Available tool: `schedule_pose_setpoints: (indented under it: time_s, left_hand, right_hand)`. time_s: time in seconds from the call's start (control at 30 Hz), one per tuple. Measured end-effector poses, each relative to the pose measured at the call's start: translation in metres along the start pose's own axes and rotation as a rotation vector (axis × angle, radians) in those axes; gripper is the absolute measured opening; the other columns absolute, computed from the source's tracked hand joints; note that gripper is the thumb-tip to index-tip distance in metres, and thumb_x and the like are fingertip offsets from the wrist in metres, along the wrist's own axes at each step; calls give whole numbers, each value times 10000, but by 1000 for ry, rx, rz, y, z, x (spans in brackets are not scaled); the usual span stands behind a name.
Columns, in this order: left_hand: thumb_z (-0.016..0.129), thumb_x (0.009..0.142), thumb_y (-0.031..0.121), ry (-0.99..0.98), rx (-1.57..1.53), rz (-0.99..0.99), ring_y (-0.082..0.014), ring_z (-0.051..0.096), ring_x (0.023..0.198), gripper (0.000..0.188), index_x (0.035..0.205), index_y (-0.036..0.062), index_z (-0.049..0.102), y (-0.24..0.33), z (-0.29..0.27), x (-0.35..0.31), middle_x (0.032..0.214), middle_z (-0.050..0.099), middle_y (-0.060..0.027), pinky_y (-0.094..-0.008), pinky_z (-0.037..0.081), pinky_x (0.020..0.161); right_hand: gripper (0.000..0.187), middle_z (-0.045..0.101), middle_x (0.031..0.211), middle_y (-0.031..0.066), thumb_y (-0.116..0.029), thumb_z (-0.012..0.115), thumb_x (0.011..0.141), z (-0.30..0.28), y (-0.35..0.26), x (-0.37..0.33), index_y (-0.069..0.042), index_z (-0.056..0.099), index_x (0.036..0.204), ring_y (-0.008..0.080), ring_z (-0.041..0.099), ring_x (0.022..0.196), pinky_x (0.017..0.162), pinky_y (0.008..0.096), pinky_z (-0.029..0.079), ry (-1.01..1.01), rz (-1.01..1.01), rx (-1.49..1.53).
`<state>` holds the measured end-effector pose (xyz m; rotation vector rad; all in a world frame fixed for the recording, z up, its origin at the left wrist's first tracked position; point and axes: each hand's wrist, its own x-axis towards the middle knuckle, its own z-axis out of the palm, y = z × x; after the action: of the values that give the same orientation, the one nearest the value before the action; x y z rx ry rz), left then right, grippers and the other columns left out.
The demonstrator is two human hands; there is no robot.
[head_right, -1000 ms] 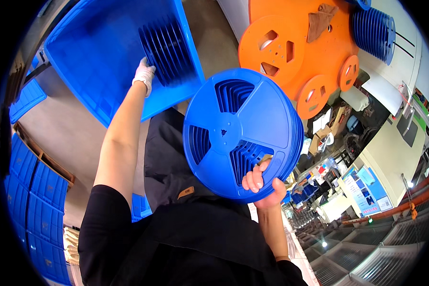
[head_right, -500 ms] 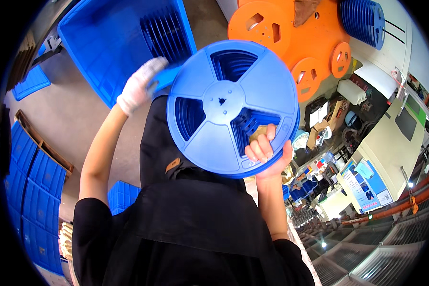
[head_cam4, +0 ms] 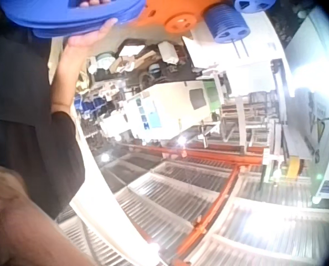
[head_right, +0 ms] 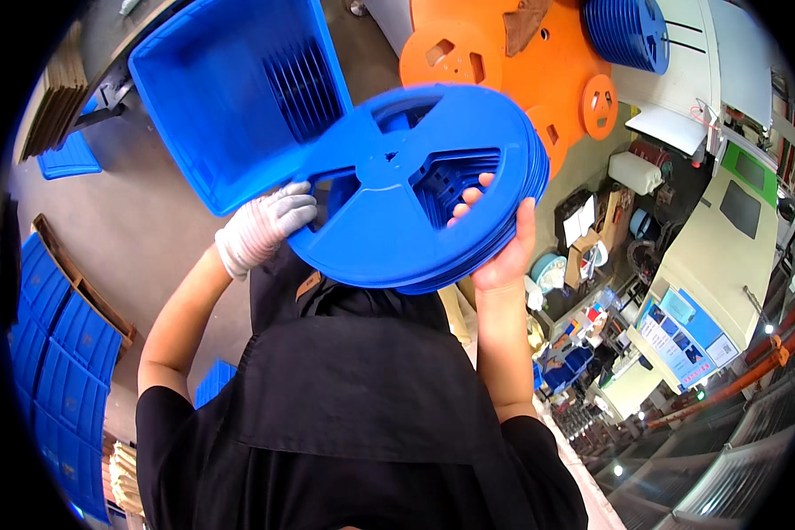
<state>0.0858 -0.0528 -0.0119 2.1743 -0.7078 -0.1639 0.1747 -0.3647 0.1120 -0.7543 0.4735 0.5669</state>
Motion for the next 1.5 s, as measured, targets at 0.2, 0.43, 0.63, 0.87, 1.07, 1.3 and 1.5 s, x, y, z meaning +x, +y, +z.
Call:
schedule_pose_setpoints:
  time_s: [0.2, 0.43, 0.63, 0.87, 1.07, 1.3, 1.5]
  left_hand:
    - [663, 829, 46, 375, -1478, -522, -280, 627, 1073, 364, 1179, 45, 566, 8, -1, -46, 1062, 673, -121, -390, 503, 916]
    - [819, 705, 167, 561, -1975, -636, -359, 640, 1037, 470, 1101, 57, 589, -8, 14, -89, 999, 676, -123, -459, 564, 865]
    - [822, 703, 135, 624, -2111, -646, -306, 663, 972, 413, 1053, 75, 611, -7, 17, -99, 954, 675, -92, -493, 523, 941]
    - [849, 657, 154, 721, -2021, -780, -337, 653, 998, 491, 1069, 70, 596, -19, -2, -123, 986, 664, -105, -485, 546, 905]
    - [757, 757, 139, 870, -1615, -939, -332, 642, 1017, 485, 1171, 39, 527, -69, -7, -148, 1059, 647, -127, -480, 544, 903]
    - [556, 862, 50, 587, -627, -1317, -175, 613, 817, 304, 1163, 70, 585, -206, 78, -87, 967, 662, -84, -298, 484, 731]
    - [578, 848, 105, 418, -476, -1550, -293, 649, 919, 303, 1149, 86, 590, -301, 155, -20, 1001, 670, -157, -379, 490, 795]
  right_hand:
    - [529, 669, 942, 127, -394, 534, 936, -12, 2, -8, 1, 479, 1283, 245, 662, 807, 746, 402, 559, 119, -36, -164]
    - [430, 662, 925, 132, -297, 556, 915, -15, 6, -21, -32, 491, 1247, 225, 654, 761, 697, 383, 558, 274, -52, -267]
    - [385, 650, 1009, 132, -253, 568, 902, -12, 16, -16, -24, 512, 1206, 234, 653, 830, 724, 404, 558, 336, 0, -229]
    - [359, 610, 925, 103, -246, 571, 879, -6, 29, -1, -30, 519, 1161, 224, 606, 812, 769, 419, 528, 318, 51, -288]
    - [345, 631, 931, 118, -304, 538, 913, -2, 33, 13, -47, 519, 1142, 236, 618, 791, 752, 402, 515, 352, 116, -210]
    - [359, 648, 962, 142, -301, 544, 917, -12, 39, 35, -21, 536, 1142, 288, 648, 874, 835, 429, 526, 360, 185, -211]
    - [365, 623, 1075, 199, -252, 565, 907, -14, 21, 59, 20, 536, 1150, 395, 572, 1108, 1006, 519, 428, 375, 381, -190]
